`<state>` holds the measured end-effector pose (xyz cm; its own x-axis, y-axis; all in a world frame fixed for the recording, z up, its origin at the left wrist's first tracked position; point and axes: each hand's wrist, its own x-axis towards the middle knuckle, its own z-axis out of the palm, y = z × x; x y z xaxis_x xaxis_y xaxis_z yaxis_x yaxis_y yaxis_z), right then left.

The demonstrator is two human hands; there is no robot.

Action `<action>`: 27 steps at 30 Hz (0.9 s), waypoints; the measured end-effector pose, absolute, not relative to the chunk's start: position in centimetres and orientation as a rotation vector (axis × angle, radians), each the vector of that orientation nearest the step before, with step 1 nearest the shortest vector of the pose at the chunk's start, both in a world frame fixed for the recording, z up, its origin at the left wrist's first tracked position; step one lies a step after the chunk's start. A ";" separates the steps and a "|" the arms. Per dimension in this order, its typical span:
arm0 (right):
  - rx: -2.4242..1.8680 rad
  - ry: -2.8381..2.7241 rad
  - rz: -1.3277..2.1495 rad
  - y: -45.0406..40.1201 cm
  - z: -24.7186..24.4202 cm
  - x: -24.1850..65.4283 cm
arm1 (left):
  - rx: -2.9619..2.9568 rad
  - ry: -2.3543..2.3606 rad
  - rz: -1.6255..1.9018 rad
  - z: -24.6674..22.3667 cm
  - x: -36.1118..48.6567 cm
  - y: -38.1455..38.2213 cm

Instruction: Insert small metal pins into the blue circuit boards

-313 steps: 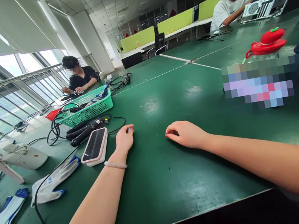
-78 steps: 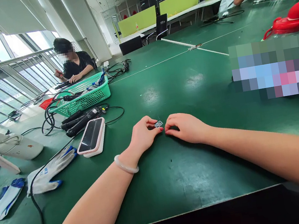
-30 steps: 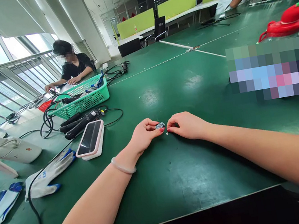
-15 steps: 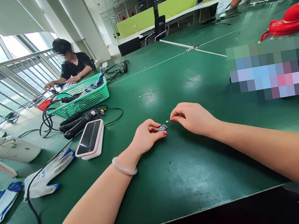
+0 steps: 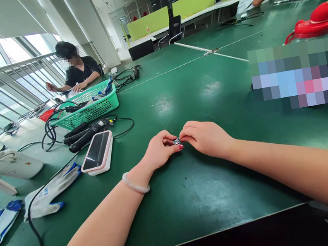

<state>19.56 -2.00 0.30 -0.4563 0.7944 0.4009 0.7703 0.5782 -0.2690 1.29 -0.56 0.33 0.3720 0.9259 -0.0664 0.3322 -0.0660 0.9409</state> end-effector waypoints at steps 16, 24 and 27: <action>-1.314 -2.322 0.147 -1.8 0.3 20.3 | 1.482 1.122 0.800 0.5 1.2 -0.5; -1.330 -2.350 0.015 -2.5 0.2 19.3 | 1.188 0.978 0.788 1.0 1.4 -1.1; -1.317 -2.370 -0.009 -2.3 0.1 19.1 | 1.145 0.995 0.769 0.9 1.5 -1.0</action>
